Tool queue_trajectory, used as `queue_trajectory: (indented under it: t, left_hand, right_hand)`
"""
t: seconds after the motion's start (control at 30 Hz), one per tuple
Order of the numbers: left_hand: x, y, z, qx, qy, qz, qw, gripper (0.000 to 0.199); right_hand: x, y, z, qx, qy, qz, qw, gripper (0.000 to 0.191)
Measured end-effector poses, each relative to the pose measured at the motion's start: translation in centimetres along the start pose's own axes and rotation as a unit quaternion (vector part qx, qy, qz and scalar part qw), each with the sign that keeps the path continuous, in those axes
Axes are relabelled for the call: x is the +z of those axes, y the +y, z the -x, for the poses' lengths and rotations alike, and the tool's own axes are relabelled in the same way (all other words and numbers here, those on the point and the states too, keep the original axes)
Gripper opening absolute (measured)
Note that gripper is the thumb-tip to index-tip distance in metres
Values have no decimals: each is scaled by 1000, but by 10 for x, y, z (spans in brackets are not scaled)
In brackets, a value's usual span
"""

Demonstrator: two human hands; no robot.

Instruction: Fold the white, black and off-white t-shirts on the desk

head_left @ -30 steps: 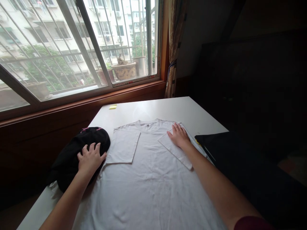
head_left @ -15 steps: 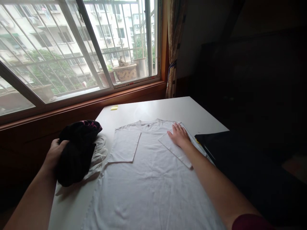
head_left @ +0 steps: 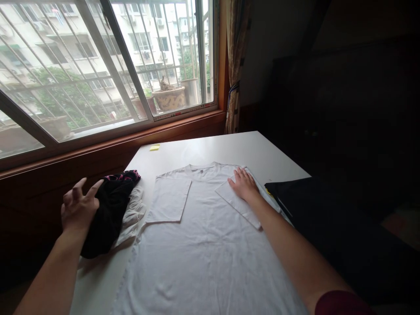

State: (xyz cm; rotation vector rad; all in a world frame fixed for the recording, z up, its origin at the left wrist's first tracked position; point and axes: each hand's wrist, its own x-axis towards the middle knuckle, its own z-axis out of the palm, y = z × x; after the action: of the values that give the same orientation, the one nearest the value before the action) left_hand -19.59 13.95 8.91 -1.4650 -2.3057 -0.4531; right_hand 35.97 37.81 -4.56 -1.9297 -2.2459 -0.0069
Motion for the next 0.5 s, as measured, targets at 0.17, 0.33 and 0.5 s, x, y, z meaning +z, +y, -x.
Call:
queue_trajectory:
  t: [0.17,0.33,0.5]
  left_hand:
    - [32,-8,-13,79,-147,40,985,55]
    - [70,-27,-21,22,-255,99,962,82]
    - [41,-29,-15,59,-176,128,974,75]
  right_hand:
    - [-2,-1,1,-1,-1,2,1000,73]
    - [-3,-1,1,3,-5,2,1000,73]
    - [-2,-1,1,2,0,-6,1000,72]
